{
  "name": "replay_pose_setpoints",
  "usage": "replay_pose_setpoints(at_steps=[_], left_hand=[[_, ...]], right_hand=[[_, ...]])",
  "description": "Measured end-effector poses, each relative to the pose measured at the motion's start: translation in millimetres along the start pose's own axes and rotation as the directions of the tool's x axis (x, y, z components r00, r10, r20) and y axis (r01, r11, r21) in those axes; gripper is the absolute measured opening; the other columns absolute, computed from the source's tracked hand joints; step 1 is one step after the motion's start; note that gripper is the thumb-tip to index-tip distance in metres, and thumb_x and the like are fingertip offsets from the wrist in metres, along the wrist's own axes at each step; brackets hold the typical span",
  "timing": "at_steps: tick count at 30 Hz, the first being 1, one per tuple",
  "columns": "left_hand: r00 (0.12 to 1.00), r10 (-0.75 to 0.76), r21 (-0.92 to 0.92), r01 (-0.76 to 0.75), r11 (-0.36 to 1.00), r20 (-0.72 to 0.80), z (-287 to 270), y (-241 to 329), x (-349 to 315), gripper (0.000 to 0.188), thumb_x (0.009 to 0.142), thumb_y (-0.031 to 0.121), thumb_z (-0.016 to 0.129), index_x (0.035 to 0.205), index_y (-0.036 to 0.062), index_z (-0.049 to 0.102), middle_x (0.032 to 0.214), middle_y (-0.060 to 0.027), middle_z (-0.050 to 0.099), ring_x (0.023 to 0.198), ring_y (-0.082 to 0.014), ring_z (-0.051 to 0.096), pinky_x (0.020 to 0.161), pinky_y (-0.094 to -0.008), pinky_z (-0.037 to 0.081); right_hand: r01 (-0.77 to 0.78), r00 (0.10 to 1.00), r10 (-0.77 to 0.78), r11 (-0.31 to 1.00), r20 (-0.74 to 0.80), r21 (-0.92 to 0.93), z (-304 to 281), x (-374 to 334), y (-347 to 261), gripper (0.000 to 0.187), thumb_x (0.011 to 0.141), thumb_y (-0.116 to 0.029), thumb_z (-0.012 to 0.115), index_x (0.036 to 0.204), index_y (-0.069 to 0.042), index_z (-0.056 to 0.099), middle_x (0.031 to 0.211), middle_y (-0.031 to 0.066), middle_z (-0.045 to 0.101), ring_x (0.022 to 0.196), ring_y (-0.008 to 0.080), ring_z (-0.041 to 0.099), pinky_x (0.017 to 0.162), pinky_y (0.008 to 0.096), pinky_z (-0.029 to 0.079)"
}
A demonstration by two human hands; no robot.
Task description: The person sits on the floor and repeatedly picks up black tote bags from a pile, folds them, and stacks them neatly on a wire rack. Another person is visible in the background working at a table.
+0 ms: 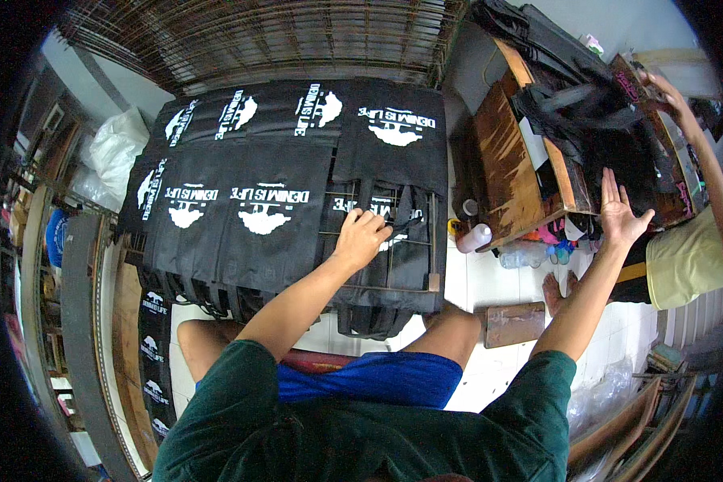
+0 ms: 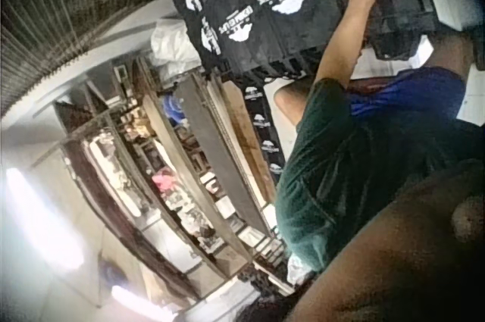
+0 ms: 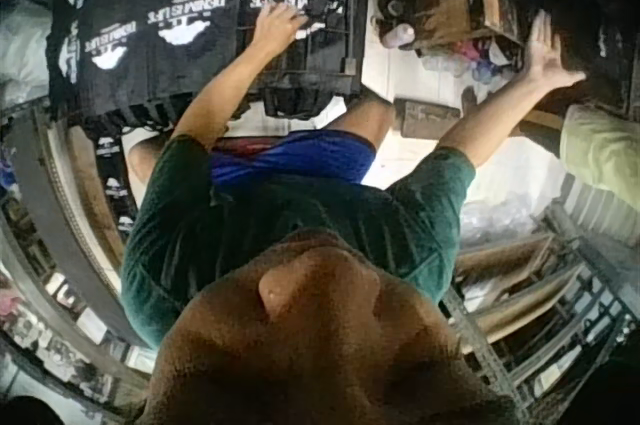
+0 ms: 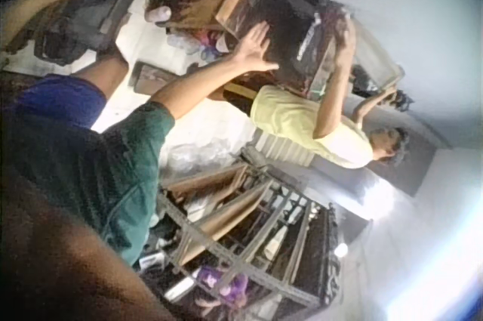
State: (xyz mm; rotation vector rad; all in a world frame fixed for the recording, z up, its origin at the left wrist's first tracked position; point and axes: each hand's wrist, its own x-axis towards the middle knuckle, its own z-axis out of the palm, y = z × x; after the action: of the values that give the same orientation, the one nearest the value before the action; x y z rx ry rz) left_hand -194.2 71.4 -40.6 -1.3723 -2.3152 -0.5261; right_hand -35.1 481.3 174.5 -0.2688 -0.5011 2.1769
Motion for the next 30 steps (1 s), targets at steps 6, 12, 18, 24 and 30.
replay_pose_setpoints(at_steps=[6,12,18,24,30], left_hand=[[0.999,-0.03,-0.075,0.028,0.997,-0.023,5,-3,-4,0.022,0.069,0.013,0.065,0.091,0.011,0.065,0.085,-0.0034,0.054,0.085,-0.0217,0.052,0.078,-0.0361,0.041],[0.969,-0.206,-0.299,0.158,0.941,-0.136,-47,41,-11,0.04,0.067,0.032,0.071,0.101,0.0115,0.062,0.099,-0.007,0.055,0.095,-0.0256,0.052,0.08,-0.0385,0.042],[0.866,-0.448,-0.883,0.373,0.285,0.221,-84,107,-29,0.034,0.079,0.023,0.068,0.108,0.0063,0.06,0.098,-0.0083,0.056,0.09,-0.0191,0.056,0.078,-0.0301,0.046],[0.626,-0.321,-0.665,0.448,-0.597,0.711,-73,128,-68,0.072,0.086,0.066,0.029,0.127,0.0103,0.045,0.114,-0.0069,0.05,0.107,-0.0181,0.045,0.088,-0.0361,0.039],[0.665,-0.144,-0.461,0.329,-0.824,0.733,-124,114,-86,0.095,0.075,0.081,0.025,0.137,0.0094,0.033,0.139,-0.011,0.034,0.13,-0.0242,0.028,0.1,-0.0453,0.03]], right_hand=[[0.031,0.999,-0.028,0.958,0.016,-0.286,-6,37,-3,0.051,0.089,-0.04,0.046,0.118,0.002,0.048,0.12,0.0193,0.052,0.114,0.0315,0.047,0.099,0.0449,0.037],[0.153,0.987,-0.139,0.725,0.075,-0.671,12,41,-9,0.024,0.064,-0.005,0.055,0.087,-0.004,0.053,0.09,0.0089,0.057,0.083,0.0233,0.055,0.082,0.0356,0.046],[0.435,0.872,0.016,0.435,0.49,-0.789,169,-94,-6,0.051,0.067,-0.004,0.046,0.119,-0.002,0.048,0.098,0.0055,0.057,0.084,0.0158,0.054,0.076,0.027,0.045],[0.464,0.689,0.543,0.177,0.479,-0.868,209,-175,88,0.078,0.058,0.003,0.045,0.135,0.004,0.032,0.134,0.0132,0.042,0.122,0.0201,0.04,0.101,0.0275,0.031],[0.332,0.601,0.602,0.411,0.526,-0.849,211,-228,131,0.082,0.056,0.008,0.045,0.136,0.004,0.029,0.135,0.0142,0.04,0.125,0.0206,0.039,0.104,0.0267,0.027]])
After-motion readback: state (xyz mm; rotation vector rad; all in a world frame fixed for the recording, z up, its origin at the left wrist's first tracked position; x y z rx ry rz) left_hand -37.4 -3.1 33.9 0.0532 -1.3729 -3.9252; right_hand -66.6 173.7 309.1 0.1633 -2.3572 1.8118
